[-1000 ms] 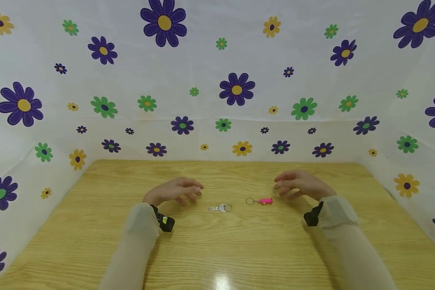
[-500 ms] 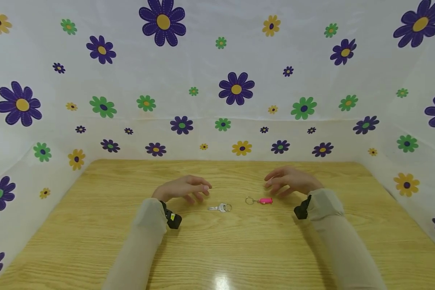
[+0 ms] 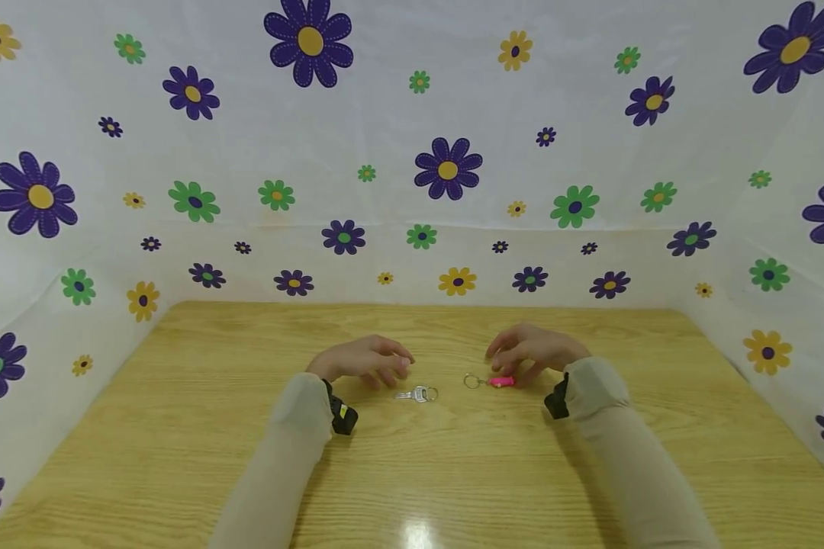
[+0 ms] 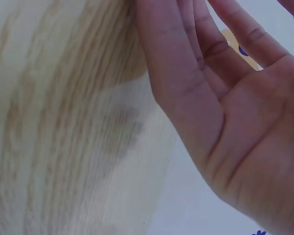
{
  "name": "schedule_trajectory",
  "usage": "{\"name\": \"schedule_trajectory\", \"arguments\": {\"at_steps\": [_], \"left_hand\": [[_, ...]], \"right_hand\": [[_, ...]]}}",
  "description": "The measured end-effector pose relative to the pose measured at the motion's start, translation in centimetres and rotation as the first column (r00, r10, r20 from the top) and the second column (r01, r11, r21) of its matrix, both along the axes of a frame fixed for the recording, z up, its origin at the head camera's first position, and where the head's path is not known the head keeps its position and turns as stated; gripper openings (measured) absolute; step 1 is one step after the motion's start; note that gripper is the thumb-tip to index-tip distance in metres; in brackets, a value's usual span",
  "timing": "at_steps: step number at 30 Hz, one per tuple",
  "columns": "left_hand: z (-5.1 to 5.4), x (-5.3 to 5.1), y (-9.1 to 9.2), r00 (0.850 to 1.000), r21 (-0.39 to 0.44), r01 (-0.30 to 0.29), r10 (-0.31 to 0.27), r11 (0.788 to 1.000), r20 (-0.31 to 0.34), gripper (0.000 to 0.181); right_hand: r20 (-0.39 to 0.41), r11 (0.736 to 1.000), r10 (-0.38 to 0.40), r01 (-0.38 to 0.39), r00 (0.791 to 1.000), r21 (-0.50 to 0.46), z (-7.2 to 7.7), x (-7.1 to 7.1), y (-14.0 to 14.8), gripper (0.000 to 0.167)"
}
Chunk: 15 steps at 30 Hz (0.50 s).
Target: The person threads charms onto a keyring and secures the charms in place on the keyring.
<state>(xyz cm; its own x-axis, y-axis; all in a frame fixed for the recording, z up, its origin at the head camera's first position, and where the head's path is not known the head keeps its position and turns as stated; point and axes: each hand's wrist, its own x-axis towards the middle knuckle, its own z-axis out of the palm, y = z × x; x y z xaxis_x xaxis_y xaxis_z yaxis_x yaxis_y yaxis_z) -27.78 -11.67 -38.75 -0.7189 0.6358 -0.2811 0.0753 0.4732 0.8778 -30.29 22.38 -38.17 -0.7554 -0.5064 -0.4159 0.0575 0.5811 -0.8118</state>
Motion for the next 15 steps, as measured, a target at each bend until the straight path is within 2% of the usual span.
{"name": "schedule_trajectory", "arguments": {"at_steps": [6,11,15], "left_hand": [[-0.3,-0.2,0.8,1.0,-0.006,0.003,-0.003,1.0,0.005,0.042],[-0.8,-0.3,1.5,0.999,0.025,-0.003,0.002,1.0,0.047,0.036],[-1.0,-0.3,2.0,1.0,-0.007,-0.005,0.005,1.0,0.023,0.033]], "right_hand": [[-0.009,0.998,0.029,-0.029,1.0,0.05,0.0,0.0,-0.7,0.029],[-0.013,0.995,0.02,-0.018,1.0,0.093,-0.1,0.1,-1.4,0.023],[-0.024,0.993,0.017,-0.014,1.0,0.114,-0.3,0.3,-2.0,0.018]]}}
